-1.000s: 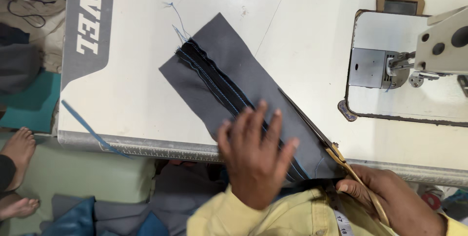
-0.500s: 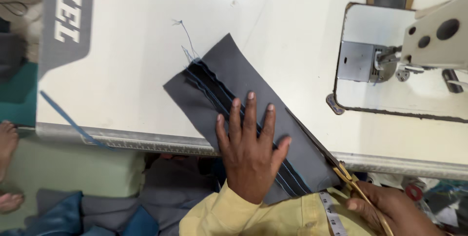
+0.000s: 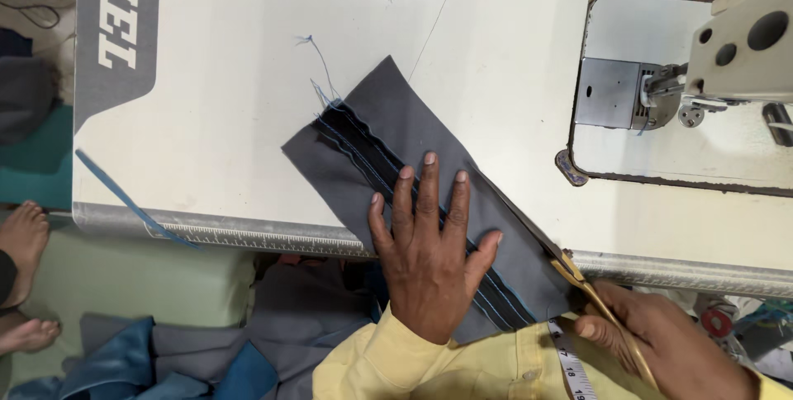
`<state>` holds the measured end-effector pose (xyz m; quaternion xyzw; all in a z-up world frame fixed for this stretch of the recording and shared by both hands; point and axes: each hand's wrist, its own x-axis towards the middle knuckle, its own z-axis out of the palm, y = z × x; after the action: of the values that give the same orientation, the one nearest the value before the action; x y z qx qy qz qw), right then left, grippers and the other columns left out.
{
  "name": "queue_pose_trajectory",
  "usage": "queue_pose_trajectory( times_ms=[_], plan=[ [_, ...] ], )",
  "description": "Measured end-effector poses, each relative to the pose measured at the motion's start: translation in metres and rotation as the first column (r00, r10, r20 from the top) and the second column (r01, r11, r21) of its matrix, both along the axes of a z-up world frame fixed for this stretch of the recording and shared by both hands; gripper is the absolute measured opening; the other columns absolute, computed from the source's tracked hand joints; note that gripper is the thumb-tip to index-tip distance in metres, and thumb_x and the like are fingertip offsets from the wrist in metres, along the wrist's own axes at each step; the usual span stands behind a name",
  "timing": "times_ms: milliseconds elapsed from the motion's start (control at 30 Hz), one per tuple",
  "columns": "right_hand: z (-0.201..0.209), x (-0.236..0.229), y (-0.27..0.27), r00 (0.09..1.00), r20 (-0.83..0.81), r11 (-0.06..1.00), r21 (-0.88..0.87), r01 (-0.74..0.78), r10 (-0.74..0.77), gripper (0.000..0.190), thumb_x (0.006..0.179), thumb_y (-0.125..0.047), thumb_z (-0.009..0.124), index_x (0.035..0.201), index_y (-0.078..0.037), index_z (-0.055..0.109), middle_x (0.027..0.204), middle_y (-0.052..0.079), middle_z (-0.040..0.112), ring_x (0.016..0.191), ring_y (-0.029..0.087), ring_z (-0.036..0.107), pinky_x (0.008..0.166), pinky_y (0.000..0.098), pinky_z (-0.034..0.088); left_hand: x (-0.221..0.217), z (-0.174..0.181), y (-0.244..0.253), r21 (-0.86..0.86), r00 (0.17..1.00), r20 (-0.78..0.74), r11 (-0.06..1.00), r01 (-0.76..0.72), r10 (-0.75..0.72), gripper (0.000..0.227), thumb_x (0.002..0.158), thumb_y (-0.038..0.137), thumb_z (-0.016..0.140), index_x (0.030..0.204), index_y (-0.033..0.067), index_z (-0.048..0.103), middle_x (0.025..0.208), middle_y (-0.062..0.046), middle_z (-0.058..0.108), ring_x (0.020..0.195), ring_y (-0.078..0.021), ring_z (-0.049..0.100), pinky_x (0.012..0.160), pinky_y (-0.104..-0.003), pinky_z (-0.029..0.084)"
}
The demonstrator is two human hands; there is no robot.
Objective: The person measures a gray fabric piece with a zipper using a tape measure and marks it with a pen. They then use scissors to trim the fabric along the marked lines and edges, repeatedly measuring and cutting to shape the piece.
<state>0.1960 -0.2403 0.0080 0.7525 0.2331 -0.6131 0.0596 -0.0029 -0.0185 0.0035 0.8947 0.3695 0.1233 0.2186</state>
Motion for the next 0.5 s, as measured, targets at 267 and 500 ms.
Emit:
queue_pose_trajectory(
  times_ms=[267, 500],
  plan=[
    [-0.0067, -0.0029, 0.0019, 0.999, 0.044, 0.998, -0.063, -0.005, 0.007, 0.072, 0.088, -0.068, 0.052, 0.127, -0.011, 0.07, 0.092, 0.013, 0.076, 0.091, 0.027, 0.074, 0.077, 0.0407, 0.059, -0.0007, -0.0029, 0.0003, 0.02, 1.0, 0.002, 1.0, 0.002, -0.002, 0.078, 0.088, 0.054, 0.074, 0.148, 0.0086, 0.053, 0.161, -0.018, 0.038, 0.149, -0.0398, 0.033, 0.117, -0.065, 0.019],
    [-0.0044, -0.0046, 0.0072, 0.997, 0.07, 0.997, -0.072, -0.022, 0.027, 0.064, 0.088, -0.063, 0.054, 0.121, -0.011, 0.071, 0.087, 0.013, 0.075, 0.084, 0.026, 0.075, 0.075, 0.0404, 0.058, -0.001, 0.0006, 0.0042, 0.005, 1.0, 0.0, 1.0, 0.006, -0.006, 0.079, 0.087, 0.054, 0.074, 0.147, 0.0072, 0.054, 0.16, -0.018, 0.039, 0.146, -0.0388, 0.035, 0.115, -0.065, 0.021]
  ],
)
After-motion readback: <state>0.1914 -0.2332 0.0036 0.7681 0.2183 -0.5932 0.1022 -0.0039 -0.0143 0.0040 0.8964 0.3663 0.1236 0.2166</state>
